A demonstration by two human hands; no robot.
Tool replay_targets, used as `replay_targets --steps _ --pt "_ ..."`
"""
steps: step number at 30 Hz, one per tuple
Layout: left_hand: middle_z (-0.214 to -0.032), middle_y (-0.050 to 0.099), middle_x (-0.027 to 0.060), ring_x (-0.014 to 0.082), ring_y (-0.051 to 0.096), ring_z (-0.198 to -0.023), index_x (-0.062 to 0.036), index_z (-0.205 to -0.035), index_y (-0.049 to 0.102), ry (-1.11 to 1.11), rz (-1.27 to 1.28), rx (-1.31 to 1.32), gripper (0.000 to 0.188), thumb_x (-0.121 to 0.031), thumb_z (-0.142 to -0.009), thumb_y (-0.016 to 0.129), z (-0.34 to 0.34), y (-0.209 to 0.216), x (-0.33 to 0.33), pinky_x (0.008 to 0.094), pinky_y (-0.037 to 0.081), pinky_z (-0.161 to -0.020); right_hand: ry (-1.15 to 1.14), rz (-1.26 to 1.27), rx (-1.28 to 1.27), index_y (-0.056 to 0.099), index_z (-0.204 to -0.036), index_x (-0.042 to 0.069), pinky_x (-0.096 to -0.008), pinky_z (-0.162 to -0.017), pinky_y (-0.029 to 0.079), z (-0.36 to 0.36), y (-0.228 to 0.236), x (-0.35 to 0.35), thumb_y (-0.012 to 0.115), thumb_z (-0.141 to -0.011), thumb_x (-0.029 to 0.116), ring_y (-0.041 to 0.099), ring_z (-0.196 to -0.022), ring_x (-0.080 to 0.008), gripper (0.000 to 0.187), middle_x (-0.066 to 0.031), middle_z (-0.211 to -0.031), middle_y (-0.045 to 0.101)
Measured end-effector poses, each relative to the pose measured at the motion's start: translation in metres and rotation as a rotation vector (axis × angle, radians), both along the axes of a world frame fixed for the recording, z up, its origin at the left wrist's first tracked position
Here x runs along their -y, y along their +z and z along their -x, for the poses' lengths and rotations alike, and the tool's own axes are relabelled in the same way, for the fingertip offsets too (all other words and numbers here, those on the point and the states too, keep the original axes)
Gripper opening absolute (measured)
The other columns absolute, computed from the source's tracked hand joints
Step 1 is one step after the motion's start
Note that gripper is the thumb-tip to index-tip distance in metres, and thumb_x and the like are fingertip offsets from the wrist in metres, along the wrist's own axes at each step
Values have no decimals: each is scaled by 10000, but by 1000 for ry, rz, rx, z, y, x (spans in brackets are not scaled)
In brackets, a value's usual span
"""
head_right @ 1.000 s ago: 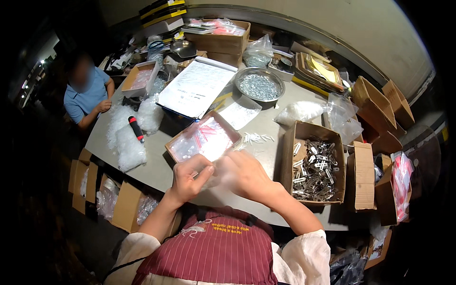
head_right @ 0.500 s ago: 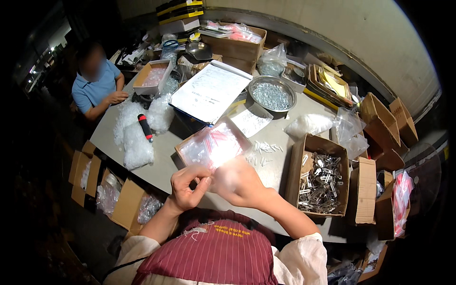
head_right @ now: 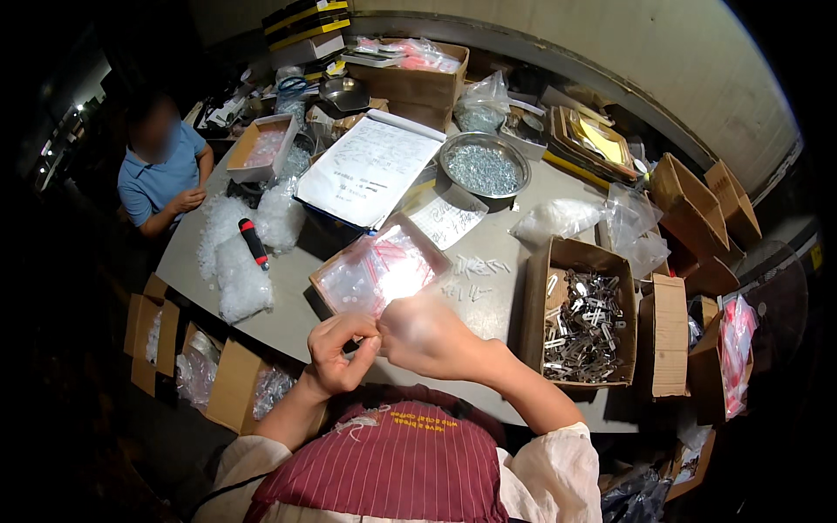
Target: The person repeatedly picks small metallic parts from a cardboard box, places them into small plastic bags, and then puts the bags into a larger box. The person works at a table with another individual nearby.
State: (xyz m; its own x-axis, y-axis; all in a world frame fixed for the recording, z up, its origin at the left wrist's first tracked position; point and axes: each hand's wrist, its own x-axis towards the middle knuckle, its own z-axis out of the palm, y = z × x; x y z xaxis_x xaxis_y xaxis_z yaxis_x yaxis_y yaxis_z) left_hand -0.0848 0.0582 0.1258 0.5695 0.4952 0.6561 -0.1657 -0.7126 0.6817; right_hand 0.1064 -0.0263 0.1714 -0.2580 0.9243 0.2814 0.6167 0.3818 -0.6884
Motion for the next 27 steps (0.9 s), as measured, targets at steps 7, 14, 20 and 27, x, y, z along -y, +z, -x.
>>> replay_targets --steps 7,14,20,27 --pt "-776 684 98 201 661 -683 1 -863 658 37 285 8 54 -34 -876 620 10 -5 -1 309 511 -652 -24 102 53 611 -876 36 -366 -692 497 -9 3 4 662 -797 74 574 -777 -271 101 -95 -800 605" --pt "-814 689 60 81 605 -745 14 -926 621 -48 710 136 94 -66 -946 576 19 -22 3 249 490 -706 -54 194 -43 619 -847 22 -349 -701 504 -9 -6 4 676 -800 69 606 -759 -237 87 -88 -791 628" --pt "-706 531 21 93 451 -644 -30 -849 541 209 916 313 84 -110 -865 517 83 -60 -20 243 382 -640 107 3 -665 642 -721 47 -390 -822 477 -14 31 28 677 -728 144 597 -673 -212 103 -71 -693 629" --pt "-816 681 46 89 616 -714 8 -913 645 657 542 -404 264 -212 -1048 592 195 -104 -13 243 488 -640 777 -263 -1174 559 -658 74 -353 -801 514 -6 90 51 609 -748 49 593 -649 -188 107 -49 -665 576"
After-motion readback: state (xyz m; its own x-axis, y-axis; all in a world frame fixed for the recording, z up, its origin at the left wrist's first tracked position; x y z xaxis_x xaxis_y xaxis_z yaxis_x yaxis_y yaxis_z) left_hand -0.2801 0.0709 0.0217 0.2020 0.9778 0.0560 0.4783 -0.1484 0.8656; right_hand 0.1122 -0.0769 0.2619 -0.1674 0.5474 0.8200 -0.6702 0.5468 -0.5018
